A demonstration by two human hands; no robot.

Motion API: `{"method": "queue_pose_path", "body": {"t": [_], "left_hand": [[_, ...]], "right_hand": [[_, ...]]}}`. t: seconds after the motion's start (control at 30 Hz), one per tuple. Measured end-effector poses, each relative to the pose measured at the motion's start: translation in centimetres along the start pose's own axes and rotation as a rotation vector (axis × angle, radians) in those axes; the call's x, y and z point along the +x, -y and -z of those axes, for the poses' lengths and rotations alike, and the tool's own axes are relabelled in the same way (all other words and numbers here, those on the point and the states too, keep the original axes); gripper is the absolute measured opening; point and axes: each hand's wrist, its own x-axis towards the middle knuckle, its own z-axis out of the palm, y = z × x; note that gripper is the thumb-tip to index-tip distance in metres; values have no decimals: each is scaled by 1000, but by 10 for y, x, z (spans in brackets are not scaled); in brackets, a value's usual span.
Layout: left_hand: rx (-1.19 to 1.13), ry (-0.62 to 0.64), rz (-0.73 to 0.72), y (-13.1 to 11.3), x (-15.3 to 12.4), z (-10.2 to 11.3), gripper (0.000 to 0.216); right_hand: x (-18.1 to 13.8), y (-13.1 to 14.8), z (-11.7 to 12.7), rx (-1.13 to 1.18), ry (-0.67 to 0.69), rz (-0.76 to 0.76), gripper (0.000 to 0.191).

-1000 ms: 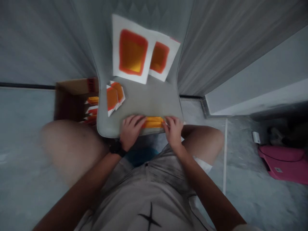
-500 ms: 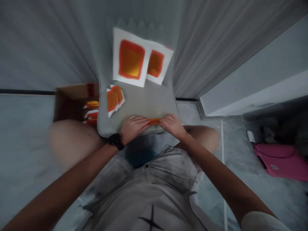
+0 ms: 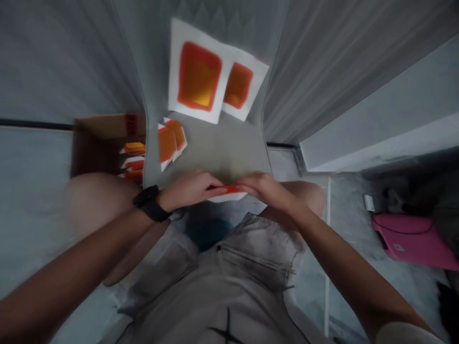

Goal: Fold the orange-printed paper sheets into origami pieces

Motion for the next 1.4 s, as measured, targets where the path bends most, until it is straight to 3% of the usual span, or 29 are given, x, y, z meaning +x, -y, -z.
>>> {"method": "queue_pose_path", "body": {"t": [0.13,0.27,0.5,0.6,0.7,0.8,0.9,1.2,1.4], "left_hand": [[-85,101,5,23,24,13,46],[-251,162,15,54,43,33,50],[-531,78,153,77,54,34,41],[-619,52,231,82,56,31,41],[-627,-3,255,82,57,32,39],[-639,-121,283,76,57,31,38],[-683,-204,346,71,56,26,40],[-611,-92,313,76,53,26,44],[-714,-177,289,76,52,24,40]], "right_hand": [[19,-21,10,304,2,-197,39],[40,-53,16,662,13,-344,41],[86,-90,16,971,134,-429,36],[102,-96,17,1032,145,-462,33],[115,-97,15,1069,56,-542,33],[124,-92,8,1108,-65,-637,43],[128,-84,0,1171,-76,-649,52],[127,-81,-5,1164,-184,-609,43],[132,-89,-5,1191,-166,-624,45]]}}
